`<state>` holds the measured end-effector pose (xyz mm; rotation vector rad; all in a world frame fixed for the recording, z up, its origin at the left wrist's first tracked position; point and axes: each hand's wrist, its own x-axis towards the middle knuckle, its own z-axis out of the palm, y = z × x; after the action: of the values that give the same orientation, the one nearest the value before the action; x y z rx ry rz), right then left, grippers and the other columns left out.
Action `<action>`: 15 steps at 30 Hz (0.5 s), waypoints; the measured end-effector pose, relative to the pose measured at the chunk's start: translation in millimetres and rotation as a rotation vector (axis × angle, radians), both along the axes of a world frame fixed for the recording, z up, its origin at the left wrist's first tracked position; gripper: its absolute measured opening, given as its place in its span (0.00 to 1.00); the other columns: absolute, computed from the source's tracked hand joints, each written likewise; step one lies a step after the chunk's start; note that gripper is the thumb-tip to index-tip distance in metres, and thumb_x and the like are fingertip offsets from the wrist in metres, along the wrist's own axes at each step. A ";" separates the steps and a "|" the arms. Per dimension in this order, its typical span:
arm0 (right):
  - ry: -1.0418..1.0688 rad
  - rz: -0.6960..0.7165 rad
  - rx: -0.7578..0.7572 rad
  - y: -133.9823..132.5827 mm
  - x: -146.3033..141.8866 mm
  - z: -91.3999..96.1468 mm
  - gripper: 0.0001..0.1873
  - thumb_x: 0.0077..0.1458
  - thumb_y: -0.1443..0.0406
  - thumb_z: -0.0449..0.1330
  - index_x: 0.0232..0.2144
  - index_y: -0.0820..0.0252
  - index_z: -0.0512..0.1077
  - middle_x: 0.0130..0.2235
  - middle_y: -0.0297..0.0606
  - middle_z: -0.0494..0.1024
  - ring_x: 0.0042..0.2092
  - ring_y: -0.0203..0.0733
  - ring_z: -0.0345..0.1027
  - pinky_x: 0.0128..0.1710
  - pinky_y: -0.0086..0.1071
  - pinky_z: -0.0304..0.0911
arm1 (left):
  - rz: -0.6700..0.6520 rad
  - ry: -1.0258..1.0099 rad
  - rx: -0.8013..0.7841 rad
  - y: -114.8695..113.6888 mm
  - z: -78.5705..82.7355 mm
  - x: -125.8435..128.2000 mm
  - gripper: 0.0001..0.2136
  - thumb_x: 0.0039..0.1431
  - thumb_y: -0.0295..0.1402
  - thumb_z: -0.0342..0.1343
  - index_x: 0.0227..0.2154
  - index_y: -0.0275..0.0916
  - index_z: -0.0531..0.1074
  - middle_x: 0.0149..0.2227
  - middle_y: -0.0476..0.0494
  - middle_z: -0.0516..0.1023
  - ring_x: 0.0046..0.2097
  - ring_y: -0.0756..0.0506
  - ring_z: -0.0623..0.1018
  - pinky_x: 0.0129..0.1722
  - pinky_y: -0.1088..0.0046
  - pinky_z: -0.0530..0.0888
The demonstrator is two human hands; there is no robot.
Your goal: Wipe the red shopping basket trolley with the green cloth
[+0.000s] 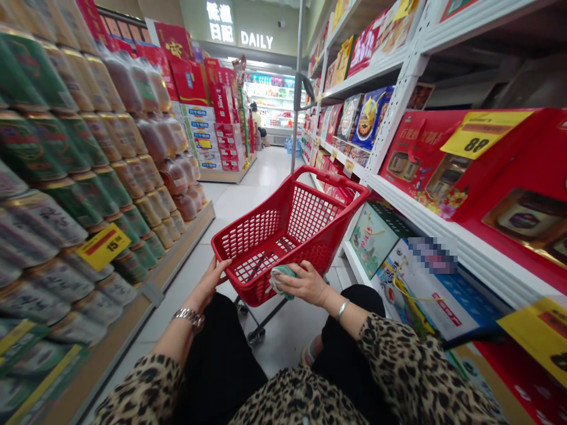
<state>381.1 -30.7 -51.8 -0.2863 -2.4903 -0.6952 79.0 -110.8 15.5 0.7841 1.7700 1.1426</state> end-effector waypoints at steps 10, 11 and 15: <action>-0.003 -0.426 -0.185 49.9 72.8 12.5 0.20 0.68 0.71 0.58 0.53 0.42 0.79 0.60 0.31 0.80 0.58 0.50 0.64 0.50 0.43 0.54 | -0.021 0.011 -0.034 2.2 2.9 -9.0 0.37 0.54 0.57 0.55 0.67 0.55 0.61 0.67 0.37 0.71 0.59 0.28 0.77 0.68 0.32 0.53; -0.001 -0.505 -0.226 53.1 79.6 16.2 0.21 0.67 0.72 0.57 0.53 0.43 0.80 0.61 0.32 0.80 0.58 0.50 0.64 0.50 0.43 0.55 | -0.021 0.012 -0.033 2.3 2.9 -9.9 0.37 0.53 0.57 0.55 0.67 0.56 0.62 0.67 0.37 0.71 0.59 0.28 0.78 0.68 0.32 0.53; 0.125 -0.759 -0.309 57.1 94.6 31.9 0.22 0.64 0.74 0.57 0.52 0.47 0.81 0.61 0.38 0.79 0.55 0.52 0.64 0.50 0.44 0.55 | -0.009 0.015 -0.029 3.5 0.0 -14.5 0.38 0.52 0.58 0.56 0.66 0.55 0.63 0.66 0.37 0.72 0.58 0.28 0.78 0.67 0.32 0.55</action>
<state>475.7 26.4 -19.9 -1.3862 -2.3278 -0.5317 64.5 -107.3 15.5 0.7840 1.7902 1.1055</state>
